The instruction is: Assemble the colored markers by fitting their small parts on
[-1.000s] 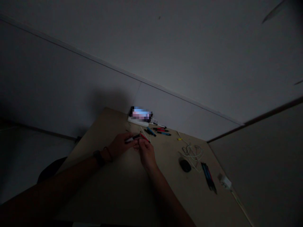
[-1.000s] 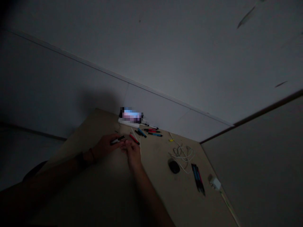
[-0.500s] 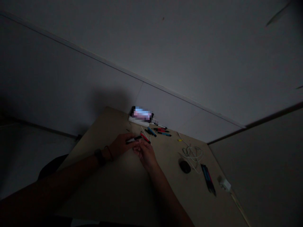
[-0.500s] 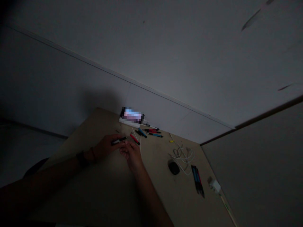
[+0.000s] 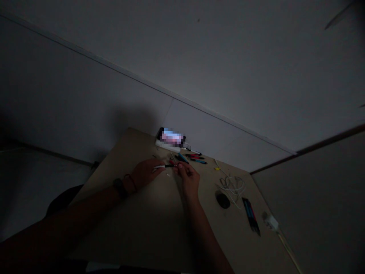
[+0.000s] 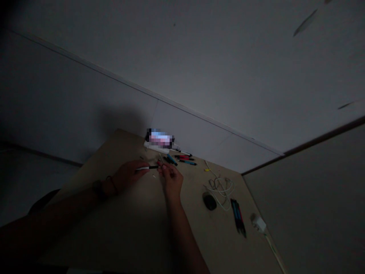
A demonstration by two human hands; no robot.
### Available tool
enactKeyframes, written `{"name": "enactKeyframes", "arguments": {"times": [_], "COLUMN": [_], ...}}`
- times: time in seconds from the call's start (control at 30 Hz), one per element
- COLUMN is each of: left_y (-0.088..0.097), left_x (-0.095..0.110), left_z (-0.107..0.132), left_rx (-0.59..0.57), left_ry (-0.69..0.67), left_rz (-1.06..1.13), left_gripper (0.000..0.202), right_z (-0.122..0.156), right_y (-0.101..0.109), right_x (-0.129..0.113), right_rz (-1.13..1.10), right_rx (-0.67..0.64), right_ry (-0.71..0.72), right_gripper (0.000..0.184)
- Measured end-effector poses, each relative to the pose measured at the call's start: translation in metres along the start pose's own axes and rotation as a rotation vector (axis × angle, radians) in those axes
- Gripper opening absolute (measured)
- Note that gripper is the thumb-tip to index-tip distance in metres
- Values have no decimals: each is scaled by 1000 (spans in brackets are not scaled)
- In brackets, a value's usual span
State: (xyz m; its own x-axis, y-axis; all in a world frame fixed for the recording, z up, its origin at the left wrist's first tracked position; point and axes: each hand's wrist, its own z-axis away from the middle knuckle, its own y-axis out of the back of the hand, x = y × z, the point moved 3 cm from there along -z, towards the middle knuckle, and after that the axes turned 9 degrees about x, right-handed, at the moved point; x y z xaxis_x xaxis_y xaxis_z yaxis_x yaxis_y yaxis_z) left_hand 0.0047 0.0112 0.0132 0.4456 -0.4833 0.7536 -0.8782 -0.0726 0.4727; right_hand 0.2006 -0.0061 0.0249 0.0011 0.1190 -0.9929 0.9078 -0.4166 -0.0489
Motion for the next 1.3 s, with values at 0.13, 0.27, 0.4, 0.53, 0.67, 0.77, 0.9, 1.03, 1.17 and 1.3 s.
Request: {"name": "enactKeyframes", "arguments": {"times": [0.13, 0.27, 0.4, 0.53, 0.67, 0.77, 0.9, 1.03, 1.17, 1.3], "left_y": [4, 5, 3, 3, 3, 2, 1, 1, 0, 1], "left_x": [-6, -9, -10, -10, -11, -12, -10, -10, -12, -13], "left_z": [-3, -5, -5, -4, -4, -4, -4, -4, -5, -5], "left_rx": [23, 19, 1, 11, 13, 8, -10, -6, -18, -19], "left_ry": [-20, -27, -46, -50, -22, -20, -46, -54, -69, -73], "left_rz": [-42, -77, -115, -127, -135, -132, -91, -89, -117, -122], "left_gripper": [29, 28, 27, 27, 28, 27, 25, 26, 28, 28], "right_z": [1, -2, -4, -5, -6, -5, -4, -2, -1, 0], "right_y": [4, 6, 5, 5, 6, 4, 2, 2, 1, 0], "right_x": [-6, -6, -7, -7, -6, -4, -2, -2, -5, -7], "right_rz": [208, 314, 366, 402, 424, 424, 419, 409, 372, 338], "right_rx": [-37, -56, -128, -137, -106, -148, -170, -173, -181, -194], "right_ry": [177, 289, 357, 377, 359, 344, 341, 324, 319, 311], "right_gripper": [29, 27, 24, 22, 23, 22, 23, 24, 23, 20]}}
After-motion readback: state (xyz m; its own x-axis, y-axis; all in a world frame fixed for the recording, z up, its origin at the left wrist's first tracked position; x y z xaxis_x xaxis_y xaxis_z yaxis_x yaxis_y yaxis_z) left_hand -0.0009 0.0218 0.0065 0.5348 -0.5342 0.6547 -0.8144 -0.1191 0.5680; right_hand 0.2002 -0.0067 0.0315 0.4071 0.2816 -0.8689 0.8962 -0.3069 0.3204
